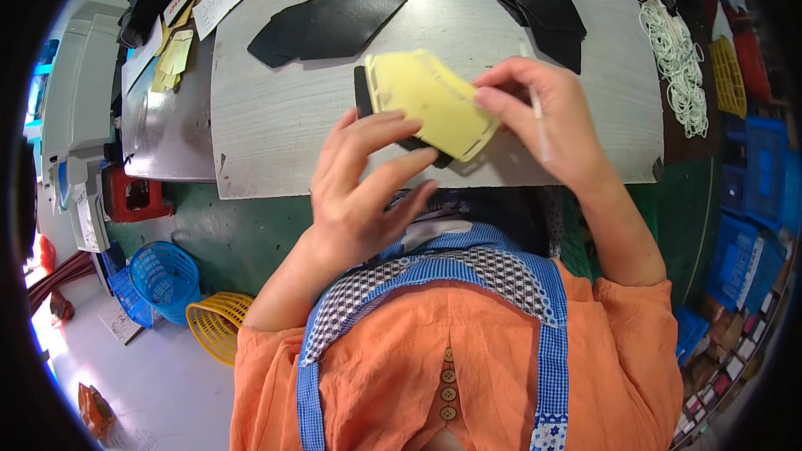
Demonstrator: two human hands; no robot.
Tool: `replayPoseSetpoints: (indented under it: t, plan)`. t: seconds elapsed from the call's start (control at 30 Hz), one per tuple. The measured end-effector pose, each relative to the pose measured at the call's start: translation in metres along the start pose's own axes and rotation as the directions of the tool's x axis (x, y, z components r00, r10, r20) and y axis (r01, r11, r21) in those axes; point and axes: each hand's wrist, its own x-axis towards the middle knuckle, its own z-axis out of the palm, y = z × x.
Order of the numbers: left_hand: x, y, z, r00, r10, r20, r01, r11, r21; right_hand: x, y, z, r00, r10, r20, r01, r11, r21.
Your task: Applying glue and marking patterns on various black and yellow shoe components for assembly.
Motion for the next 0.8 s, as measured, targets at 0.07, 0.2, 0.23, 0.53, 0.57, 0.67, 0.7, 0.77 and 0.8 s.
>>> replayPoseSetpoints:
  t: [0.07, 0.2, 0.23, 0.53, 0.57, 0.67, 0.7, 0.77, 0.8]
  plan:
    - [0.020, 0.016, 0.009, 0.991, -0.125, 0.054, 0.129, 0.988, -0.082, 0.000, 0.011, 0.013, 0.985, -0.159, 0.074, 0.169, 0.971, -0.166]
    - [0.019, 0.018, 0.027, 0.979, -0.196, 0.054, 0.195, 0.981, 0.024, -0.001, 0.007, 0.016, 0.917, -0.389, 0.089, 0.374, 0.760, -0.532]
    - [0.018, 0.018, 0.026, 0.978, -0.200, 0.060, 0.199, 0.980, 0.023, -0.001, 0.001, 0.013, 0.919, -0.384, 0.089, 0.370, 0.764, -0.529]
    - [0.019, 0.017, 0.023, 0.964, -0.240, 0.110, 0.239, 0.971, 0.026, 0.042, -0.017, 0.009, 0.943, -0.332, -0.021, 0.332, 0.943, -0.008]
    - [0.019, 0.016, 0.024, 0.967, -0.230, 0.107, 0.229, 0.973, 0.024, 0.047, -0.018, 0.013, 0.927, -0.368, 0.076, 0.371, 0.928, -0.029]
    - [0.017, 0.016, 0.024, 0.967, -0.224, 0.125, 0.222, 0.975, 0.026, 0.056, -0.023, 0.039, 0.899, -0.380, 0.218, 0.409, 0.907, -0.104]
    - [0.015, 0.016, 0.024, 0.962, -0.231, 0.148, 0.228, 0.973, 0.036, 0.062, -0.011, 0.054, 0.783, -0.533, 0.320, 0.606, 0.770, -0.200]
    - [0.014, 0.014, 0.025, 0.970, -0.205, 0.133, 0.203, 0.979, 0.031, 0.074, -0.009, 0.068, 0.634, -0.640, 0.434, 0.769, 0.578, -0.273]
    - [0.015, 0.014, 0.025, 0.977, -0.176, 0.120, 0.174, 0.984, 0.021, 0.078, -0.012, 0.070, 0.670, -0.611, 0.421, 0.742, 0.579, -0.339]
